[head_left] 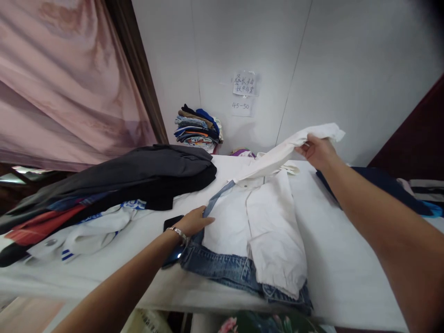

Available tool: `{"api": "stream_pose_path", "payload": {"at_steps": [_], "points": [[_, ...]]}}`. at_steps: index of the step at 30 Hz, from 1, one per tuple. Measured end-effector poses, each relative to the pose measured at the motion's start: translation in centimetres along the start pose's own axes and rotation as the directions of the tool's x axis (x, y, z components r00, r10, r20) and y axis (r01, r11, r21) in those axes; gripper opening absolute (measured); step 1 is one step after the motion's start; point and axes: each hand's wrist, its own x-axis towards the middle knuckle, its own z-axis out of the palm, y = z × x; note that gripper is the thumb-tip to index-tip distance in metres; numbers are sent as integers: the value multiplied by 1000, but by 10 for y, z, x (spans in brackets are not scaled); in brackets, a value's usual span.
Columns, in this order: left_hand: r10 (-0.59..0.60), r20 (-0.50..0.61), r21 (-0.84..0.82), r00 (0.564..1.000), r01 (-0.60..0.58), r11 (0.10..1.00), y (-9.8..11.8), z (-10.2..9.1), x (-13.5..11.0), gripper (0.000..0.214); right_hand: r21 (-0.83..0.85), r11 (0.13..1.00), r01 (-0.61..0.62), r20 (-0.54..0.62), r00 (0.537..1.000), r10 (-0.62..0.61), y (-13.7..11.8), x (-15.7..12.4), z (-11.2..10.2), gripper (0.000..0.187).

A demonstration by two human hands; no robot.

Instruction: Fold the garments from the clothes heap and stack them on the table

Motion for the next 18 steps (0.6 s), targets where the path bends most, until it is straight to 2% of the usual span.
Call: {"api": "stream_pose_path", "payload": {"at_steps": [2, 4, 7, 10, 12, 14, 18], "points": [[92, 9, -114, 996, -91, 989, 24, 1, -2, 56, -48, 998, 34, -58, 998, -37, -19, 14, 0, 11], [190, 30, -163, 981, -183, 969, 54, 11, -4, 62, -91, 993, 77, -107, 990, -86, -37, 23, -3, 13], [314, 136, -126, 940, -298, 946, 94, 44, -1, 60, -150, 981, 127, -167, 974, -151, -59, 27, -15, 15], [337, 247, -40, 908, -338, 940, 120, 83, 4, 57, -206, 970, 126, -236, 956, -174, -68, 23, -32, 18], [316, 278, 10, 907, -332, 943, 126, 102, 7, 58, -238, 967, 89, -282, 947, -156, -68, 15, -45, 19], [304, 282, 20, 910, -322, 946, 126, 112, 8, 57, -261, 964, 43, -314, 941, -127, -65, 7, -58, 18], [341, 257, -131, 904, -317, 939, 114, 112, 9, 55, -331, 943, 38, -315, 937, -149, -57, -5, -70, 17]]}}
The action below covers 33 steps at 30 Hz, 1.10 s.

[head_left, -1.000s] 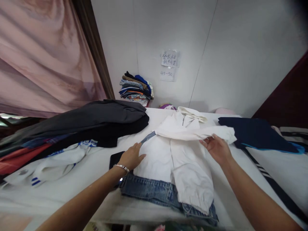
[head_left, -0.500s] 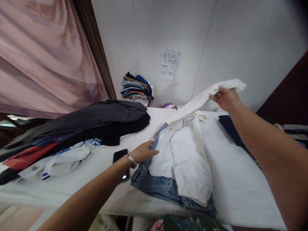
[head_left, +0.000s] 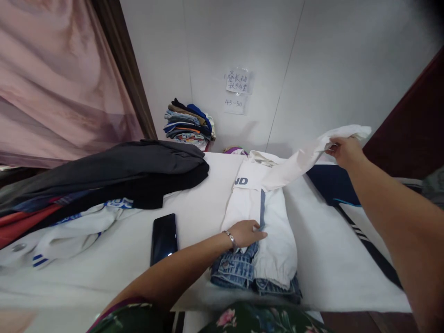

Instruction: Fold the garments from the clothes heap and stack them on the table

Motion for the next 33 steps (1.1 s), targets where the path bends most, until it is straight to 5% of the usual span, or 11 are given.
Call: {"api": "stream_pose_path", "payload": {"at_steps": [5, 9, 11, 13, 15, 17, 20, 25, 28, 30, 33], "points": [[-8, -108, -404, 994, -36, 914, -17, -1, -12, 46, -92, 974, 205, 179, 966, -186, -9, -23, 26, 12], [-182, -133, -779, 974, 10, 627, -28, -11, -19, 59, -200, 907, 371, 572, 796, -200, -5, -90, 63, 13], [-248, -114, -892, 962, 11, 453, -35, -20, -21, 69, -178, 835, 520, 794, 577, -190, 13, -139, 75, 17], [-269, -104, -929, 957, 3, 370, -42, -29, -24, 79, -117, 749, 652, 963, 260, -75, 40, -187, 80, 24], [-255, -88, -938, 963, 6, 347, -48, -35, -27, 85, -32, 728, 685, 998, -23, 65, 70, -226, 78, 34], [-231, -47, -941, 972, 35, 337, -52, -35, -30, 81, -36, 727, 686, 983, -109, 151, 94, -249, 72, 42], [-269, -99, -896, 958, 32, 442, -58, -31, -35, 62, -84, 739, 669, 986, -53, 160, 108, -261, 61, 49], [-308, -402, -341, 862, 171, 924, -67, -20, -44, 57, -102, 840, 533, 985, -63, 159, 93, -259, 45, 48], [-262, -413, -19, 872, 280, 960, -72, -12, -49, 49, -214, 890, 403, 965, -55, 257, 91, -246, 40, 31], [-258, -401, 29, 879, 293, 956, -73, -9, -51, 47, -321, 877, 356, 947, 92, 309, 99, -227, 41, 29], [-251, -443, -19, 861, 270, 963, -71, -6, -53, 50, -449, 806, 385, 816, 545, 194, 124, -188, 47, 35]]}}
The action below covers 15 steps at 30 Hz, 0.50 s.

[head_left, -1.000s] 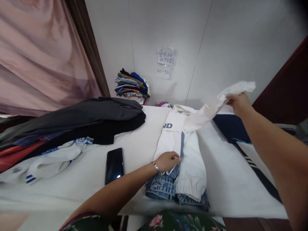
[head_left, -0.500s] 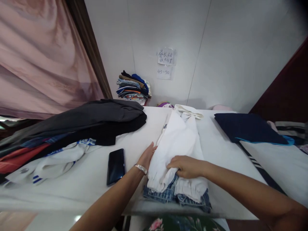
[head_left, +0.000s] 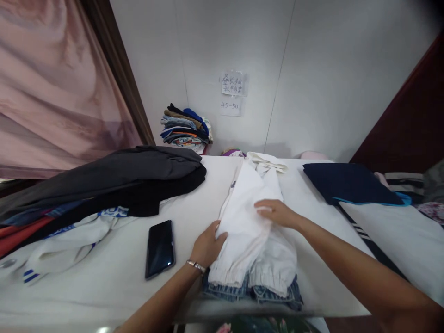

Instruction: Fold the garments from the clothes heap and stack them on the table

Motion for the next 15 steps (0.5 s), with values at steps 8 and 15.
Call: {"api": "stream_pose_path", "payload": {"at_steps": [8, 15], "points": [[104, -77, 51, 992, -100, 994, 5, 14, -8, 50, -429, 798, -424, -250, 904, 346, 95, 40, 20, 61], [173, -180, 77, 968, -161, 984, -3, 22, -9, 40, -310, 828, -467, -227, 882, 413, 112, 38, 11, 61]]}}
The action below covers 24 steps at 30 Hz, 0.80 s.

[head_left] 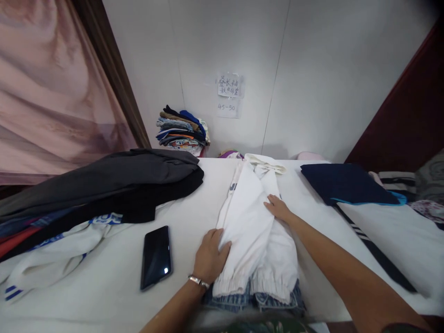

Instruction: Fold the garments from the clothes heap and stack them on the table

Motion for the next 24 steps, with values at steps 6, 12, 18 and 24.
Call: {"api": "stream_pose_path", "payload": {"at_steps": [6, 12, 18, 24], "points": [[-150, 45, -182, 988, 156, 971, -6, -3, -5, 64, 513, 854, -87, -199, 956, 217, 17, -22, -7, 71], [-331, 283, -500, 900, 433, 750, -15, -18, -15, 92, 921, 342, -187, 77, 948, 310, 5, -108, -5, 78], [-97, 554, -704, 827, 527, 476, 6, -27, -13, 81, 916, 112, -384, 387, 922, 0, -19, -158, -6, 55], [-126, 534, -711, 836, 525, 467, -5, -74, 11, 78, 932, 1, -363, 363, 932, -25, -60, -168, 12, 50]]}}
